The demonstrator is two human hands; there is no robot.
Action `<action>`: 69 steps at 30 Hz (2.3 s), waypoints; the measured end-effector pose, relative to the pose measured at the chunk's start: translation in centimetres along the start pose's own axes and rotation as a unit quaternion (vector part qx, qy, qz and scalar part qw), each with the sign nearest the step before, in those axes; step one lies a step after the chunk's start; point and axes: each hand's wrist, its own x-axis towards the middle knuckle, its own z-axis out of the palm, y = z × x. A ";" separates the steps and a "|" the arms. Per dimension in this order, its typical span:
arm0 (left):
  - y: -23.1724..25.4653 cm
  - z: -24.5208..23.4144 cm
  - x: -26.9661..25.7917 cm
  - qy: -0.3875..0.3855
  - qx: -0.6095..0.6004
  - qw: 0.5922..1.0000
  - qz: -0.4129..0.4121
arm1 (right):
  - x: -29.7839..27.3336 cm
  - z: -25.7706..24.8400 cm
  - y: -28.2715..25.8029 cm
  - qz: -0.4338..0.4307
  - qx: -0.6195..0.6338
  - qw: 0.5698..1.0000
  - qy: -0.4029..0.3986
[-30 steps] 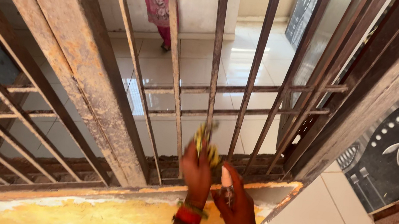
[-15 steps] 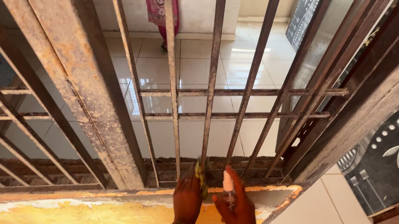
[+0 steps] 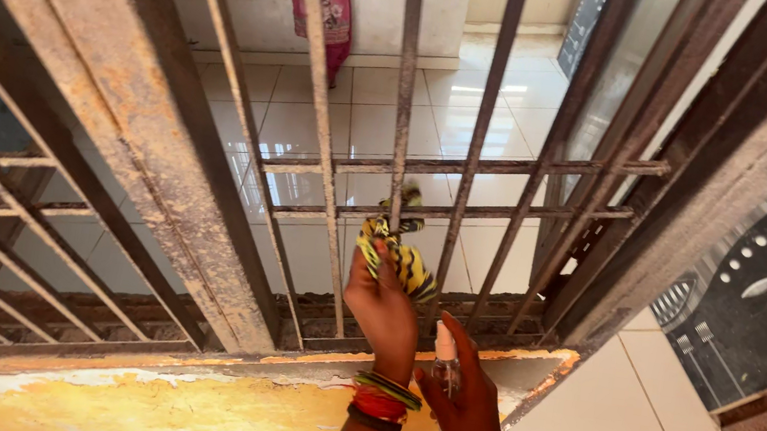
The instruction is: The person cleans a metal window grille by spraying a liquid from a small bottle and wiping the bars with a cloth. The person works methodically along the vertical and horizontal bars, repeatedly spraying and wiping to remove dirt and grime.
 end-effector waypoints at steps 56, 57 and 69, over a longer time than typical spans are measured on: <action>-17.2 -6.1 -5.1 -0.249 0.466 0.840 0.124 | -2.3 -4.1 2.5 0.139 0.012 0.990 0.012; -16.6 -5.8 -5.4 -0.217 0.417 0.878 0.088 | -2.4 -4.7 2.6 0.126 0.009 0.992 0.006; -0.1 3.6 -3.4 -0.029 0.369 0.864 0.341 | -1.9 -8.8 2.8 0.111 -0.008 0.994 0.006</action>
